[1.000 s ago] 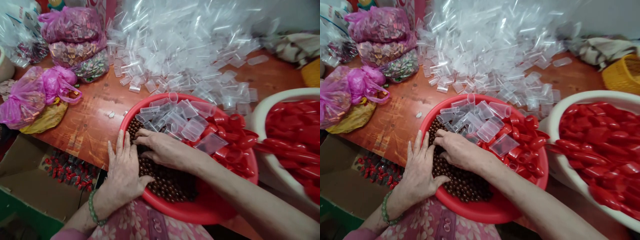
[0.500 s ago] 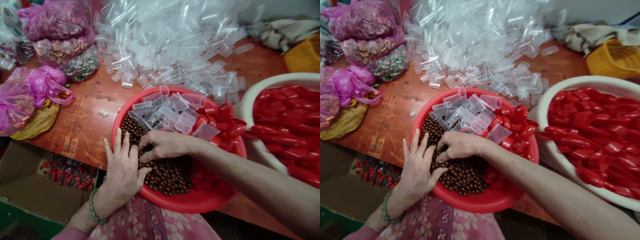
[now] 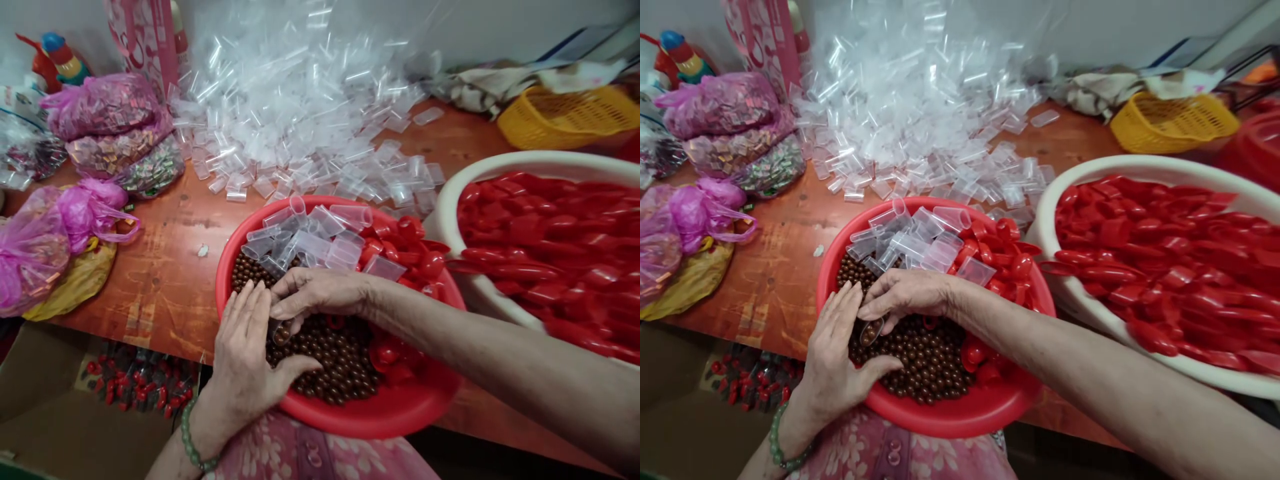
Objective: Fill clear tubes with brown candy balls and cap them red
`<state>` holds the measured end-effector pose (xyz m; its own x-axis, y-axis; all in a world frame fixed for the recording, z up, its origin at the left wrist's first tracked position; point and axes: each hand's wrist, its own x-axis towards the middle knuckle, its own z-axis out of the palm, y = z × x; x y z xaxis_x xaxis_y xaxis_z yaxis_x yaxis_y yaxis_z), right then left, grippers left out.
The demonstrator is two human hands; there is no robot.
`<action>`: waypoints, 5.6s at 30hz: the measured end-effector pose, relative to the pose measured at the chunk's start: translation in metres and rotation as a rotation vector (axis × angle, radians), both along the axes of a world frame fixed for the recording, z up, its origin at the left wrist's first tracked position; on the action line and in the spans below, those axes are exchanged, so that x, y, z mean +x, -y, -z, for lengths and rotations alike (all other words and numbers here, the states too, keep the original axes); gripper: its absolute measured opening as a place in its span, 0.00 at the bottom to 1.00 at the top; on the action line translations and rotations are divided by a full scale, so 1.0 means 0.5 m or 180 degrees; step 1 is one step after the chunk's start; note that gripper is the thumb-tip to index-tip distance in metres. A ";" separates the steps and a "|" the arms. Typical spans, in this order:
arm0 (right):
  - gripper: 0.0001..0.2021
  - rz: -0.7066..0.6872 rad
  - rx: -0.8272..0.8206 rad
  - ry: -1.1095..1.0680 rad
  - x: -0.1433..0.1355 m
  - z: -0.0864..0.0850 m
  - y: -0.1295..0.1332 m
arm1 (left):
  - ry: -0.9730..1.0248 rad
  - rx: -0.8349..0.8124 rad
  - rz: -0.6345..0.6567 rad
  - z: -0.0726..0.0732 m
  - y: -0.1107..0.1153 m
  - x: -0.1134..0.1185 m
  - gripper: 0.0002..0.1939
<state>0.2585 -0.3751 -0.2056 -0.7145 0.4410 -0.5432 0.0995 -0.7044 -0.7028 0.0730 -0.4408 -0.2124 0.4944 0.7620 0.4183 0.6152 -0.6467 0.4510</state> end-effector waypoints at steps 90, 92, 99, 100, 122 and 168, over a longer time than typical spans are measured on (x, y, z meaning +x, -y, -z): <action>0.06 0.0078 0.3535 0.1171 0.056 -0.086 0.115 | 0.2287 -0.4564 0.0885 -0.038 -0.039 0.010 0.10; 0.06 0.0198 0.3579 0.1155 0.060 -0.085 0.119 | 0.2190 -0.4533 0.0936 -0.038 -0.040 0.010 0.09; 0.06 0.0091 0.3773 0.1055 0.033 -0.088 0.106 | 0.2308 -0.4533 0.1089 -0.029 -0.039 0.013 0.09; 0.05 0.0059 0.3770 0.1092 0.029 -0.089 0.104 | 0.2331 -0.4549 0.1095 -0.028 -0.040 0.014 0.09; 0.46 0.0111 0.3947 0.2326 0.016 -0.069 0.151 | 0.2085 -0.3830 -0.0010 -0.056 -0.042 0.049 0.14; 0.17 0.2513 0.4125 0.1275 -0.001 -0.054 0.168 | 0.2656 -0.4687 0.0775 -0.039 -0.031 0.056 0.15</action>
